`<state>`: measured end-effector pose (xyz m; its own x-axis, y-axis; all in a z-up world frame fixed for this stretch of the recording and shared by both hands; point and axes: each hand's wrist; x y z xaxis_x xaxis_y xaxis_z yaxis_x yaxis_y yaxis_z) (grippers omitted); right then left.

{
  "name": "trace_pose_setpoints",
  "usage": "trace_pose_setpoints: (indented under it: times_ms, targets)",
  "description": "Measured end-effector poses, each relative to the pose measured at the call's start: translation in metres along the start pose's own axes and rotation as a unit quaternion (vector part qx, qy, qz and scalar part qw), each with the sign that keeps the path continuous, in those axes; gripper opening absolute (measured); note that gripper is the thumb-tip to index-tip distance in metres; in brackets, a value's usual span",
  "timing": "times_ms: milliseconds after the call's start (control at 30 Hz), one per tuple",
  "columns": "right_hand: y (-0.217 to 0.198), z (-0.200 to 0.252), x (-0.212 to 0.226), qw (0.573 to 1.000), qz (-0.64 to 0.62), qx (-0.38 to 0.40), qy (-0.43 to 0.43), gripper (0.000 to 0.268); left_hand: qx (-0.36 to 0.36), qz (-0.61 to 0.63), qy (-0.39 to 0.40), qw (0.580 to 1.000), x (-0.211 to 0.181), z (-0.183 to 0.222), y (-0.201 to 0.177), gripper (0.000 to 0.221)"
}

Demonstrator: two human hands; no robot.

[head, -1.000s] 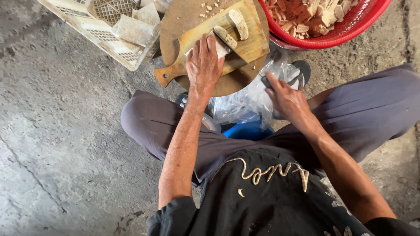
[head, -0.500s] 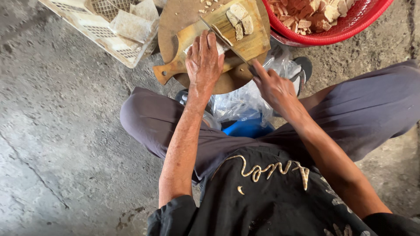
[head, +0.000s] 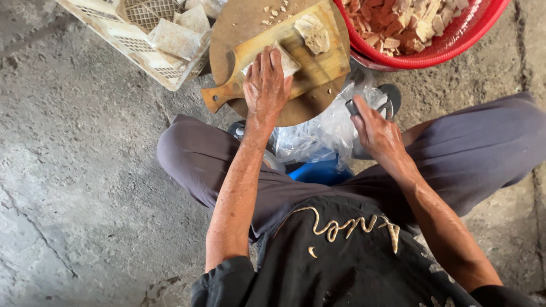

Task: The person sits on the floor and repeatedly slices rectangular blocks of a white food item on a wooden cutting board using a knife. Sliced pieces are transferred into a red basket. The person retrieves new blocks from a nearby white crate and continues slicing.

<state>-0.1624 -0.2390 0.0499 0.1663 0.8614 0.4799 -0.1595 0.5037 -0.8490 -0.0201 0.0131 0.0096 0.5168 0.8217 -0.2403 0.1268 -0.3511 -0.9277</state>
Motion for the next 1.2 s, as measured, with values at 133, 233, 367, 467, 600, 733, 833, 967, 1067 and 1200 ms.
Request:
trace_pose_setpoints:
  times_ms: [133, 233, 367, 467, 600, 733, 833, 967, 1067, 1200]
  targets:
    - [-0.007, 0.008, 0.011, 0.999, 0.018, 0.035, -0.014, 0.05, -0.007, 0.003, -0.007, 1.0, -0.002, -0.001, -0.002, 0.068]
    - [-0.004, -0.002, 0.023, 0.998, 0.047, 0.042, -0.01, 0.053, -0.006, -0.001, -0.005, 1.0, -0.002, 0.0, -0.002, 0.068]
    - [0.021, -0.039, 0.036, 0.998, 0.048, 0.046, -0.008, 0.053, -0.002, -0.004, -0.002, 1.0, -0.002, 0.001, 0.002, 0.068]
    - [0.032, -0.046, 0.032, 0.999, 0.013, 0.002, -0.04, 0.052, 0.006, -0.001, -0.011, 1.0, -0.001, 0.003, 0.002, 0.07]
    - [0.023, -0.035, 0.005, 0.999, -0.026, 0.035, -0.003, 0.047, -0.001, -0.006, -0.008, 1.0, -0.002, 0.005, 0.004, 0.074]
    - [-0.001, -0.025, -0.015, 0.997, -0.051, -0.05, 0.033, 0.045, -0.009, -0.005, -0.008, 1.0, -0.003, 0.012, 0.002, 0.076]
    - [-0.009, -0.027, -0.012, 0.995, -0.077, -0.063, 0.007, 0.047, -0.048, -0.026, -0.013, 0.998, -0.004, 0.018, 0.0, 0.079]
    - [0.008, -0.021, 0.0, 0.993, -0.092, 0.045, 0.051, 0.048, -0.076, -0.073, -0.031, 0.994, -0.006, 0.024, 0.005, 0.074]
    - [0.021, -0.011, 0.005, 0.997, -0.063, 0.051, 0.017, 0.049, -0.075, -0.06, -0.031, 0.995, -0.002, 0.02, 0.011, 0.069]
    - [0.026, -0.007, 0.012, 0.998, -0.019, -0.024, -0.062, 0.052, -0.051, -0.025, -0.021, 0.998, 0.008, 0.013, 0.011, 0.065]
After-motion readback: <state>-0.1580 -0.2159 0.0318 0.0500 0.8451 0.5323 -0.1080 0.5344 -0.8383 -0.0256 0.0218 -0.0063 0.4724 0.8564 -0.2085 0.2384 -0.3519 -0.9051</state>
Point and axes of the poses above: each hand's wrist, its own z-axis away from the middle knuckle, its own y-axis out of the palm, x = y × z, and after that the axes turned 9 degrees about y, right-handed
